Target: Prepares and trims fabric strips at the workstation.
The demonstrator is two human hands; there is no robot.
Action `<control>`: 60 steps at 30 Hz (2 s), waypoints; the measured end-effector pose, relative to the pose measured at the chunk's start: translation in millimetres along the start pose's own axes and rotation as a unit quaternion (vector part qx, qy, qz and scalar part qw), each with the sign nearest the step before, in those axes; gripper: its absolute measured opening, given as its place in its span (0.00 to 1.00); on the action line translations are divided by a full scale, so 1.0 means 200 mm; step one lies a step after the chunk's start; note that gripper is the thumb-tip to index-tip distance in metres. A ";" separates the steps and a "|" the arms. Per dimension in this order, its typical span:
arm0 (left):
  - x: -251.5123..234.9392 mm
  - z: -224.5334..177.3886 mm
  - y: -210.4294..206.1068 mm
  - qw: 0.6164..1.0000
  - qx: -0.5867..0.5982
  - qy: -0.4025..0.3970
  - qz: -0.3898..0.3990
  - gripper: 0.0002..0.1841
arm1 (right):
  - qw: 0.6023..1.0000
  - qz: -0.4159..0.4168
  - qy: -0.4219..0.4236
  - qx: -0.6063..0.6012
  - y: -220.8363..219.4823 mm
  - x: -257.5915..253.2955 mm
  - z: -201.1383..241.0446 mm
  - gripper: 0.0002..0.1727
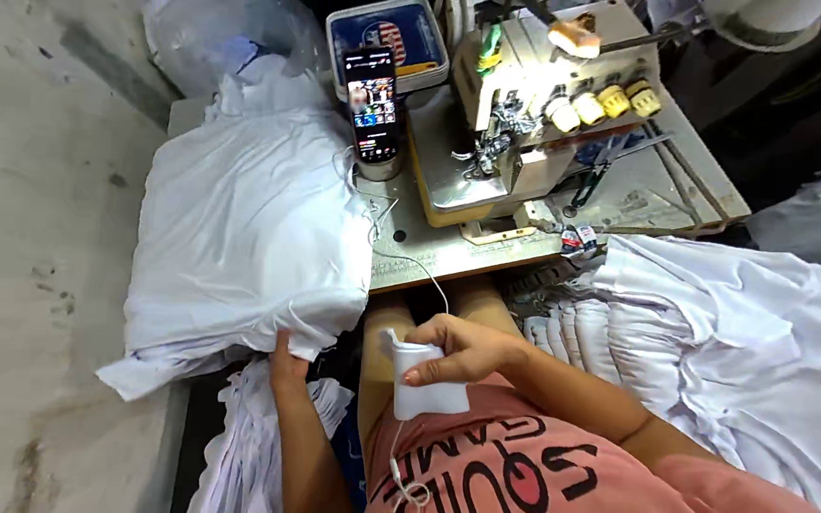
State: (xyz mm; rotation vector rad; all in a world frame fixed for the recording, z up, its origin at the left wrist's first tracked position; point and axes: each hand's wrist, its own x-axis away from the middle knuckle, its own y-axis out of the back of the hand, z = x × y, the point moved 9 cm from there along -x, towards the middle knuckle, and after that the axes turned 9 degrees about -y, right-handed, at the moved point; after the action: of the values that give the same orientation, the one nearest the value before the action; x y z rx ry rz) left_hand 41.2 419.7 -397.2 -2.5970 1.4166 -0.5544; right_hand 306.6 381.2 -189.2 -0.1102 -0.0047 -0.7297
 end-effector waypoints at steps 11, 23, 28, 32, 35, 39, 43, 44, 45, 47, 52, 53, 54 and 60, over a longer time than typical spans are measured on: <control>-0.26 -1.17 -0.33 0.950 0.039 -0.295 0.097 0.18 | 0.992 -0.014 0.125 -0.024 0.05 0.13 0.21 0.09; -0.27 -0.83 -0.49 0.767 -0.461 -0.419 0.153 0.43 | 0.988 -0.132 0.048 -0.066 0.16 0.20 0.05 0.04; 0.00 -0.48 0.21 0.939 -0.181 -0.198 -0.215 0.34 | 0.983 -0.149 0.015 -0.105 0.19 0.13 -0.02 0.05; -0.14 -0.13 0.19 0.995 -0.006 0.037 -0.088 0.42 | 0.986 -0.135 -0.020 -0.097 0.16 0.09 -0.01 0.05; -0.19 -0.19 0.08 0.997 0.040 -0.002 -0.062 0.33 | 0.984 -0.148 -0.036 -0.094 0.16 0.10 -0.02 0.05; -0.23 -0.25 0.12 0.995 0.009 -0.029 -0.094 0.26 | 0.974 -0.187 -0.059 -0.111 0.20 0.15 -0.07 0.04; -0.19 -0.50 0.17 0.973 -0.088 -0.126 -0.174 0.26 | 0.968 -0.205 -0.073 -0.125 0.25 0.19 -0.09 0.05; -0.19 -0.62 0.14 0.965 -0.109 -0.158 -0.177 0.28 | 0.968 -0.206 -0.076 -0.125 0.26 0.19 -0.09 0.05; -0.21 -0.75 0.09 0.961 -0.114 -0.184 -0.174 0.28 | 0.967 -0.206 -0.080 -0.125 0.26 0.18 -0.09 0.05; -0.32 -1.00 -0.02 0.958 -0.080 -0.225 -0.158 0.24 | 0.968 -0.204 -0.083 -0.124 0.26 0.17 -0.08 0.05; -0.72 -1.26 -0.37 0.948 -0.075 -0.301 -0.069 0.14 | 0.971 -0.198 -0.079 -0.109 0.23 0.12 -0.07 0.05; -0.75 -1.20 -0.44 0.923 -0.203 -0.321 -0.056 0.24 | 0.970 -0.203 -0.080 -0.110 0.23 0.12 -0.08 0.05; -0.78 -1.10 -0.52 0.875 -0.360 -0.322 -0.022 0.34 | 0.967 -0.211 -0.083 -0.114 0.23 0.12 -0.08 0.05; -0.86 -0.94 -0.64 0.685 -0.670 -0.228 0.173 0.36 | 0.949 -0.249 -0.130 -0.143 0.27 0.13 -0.10 0.06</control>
State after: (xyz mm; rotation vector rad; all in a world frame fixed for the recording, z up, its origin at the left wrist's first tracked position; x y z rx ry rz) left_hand -15.0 644.4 -230.7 -2.5546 2.4850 1.7041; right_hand 360.7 401.3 -212.8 -0.4965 -0.1838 -1.2142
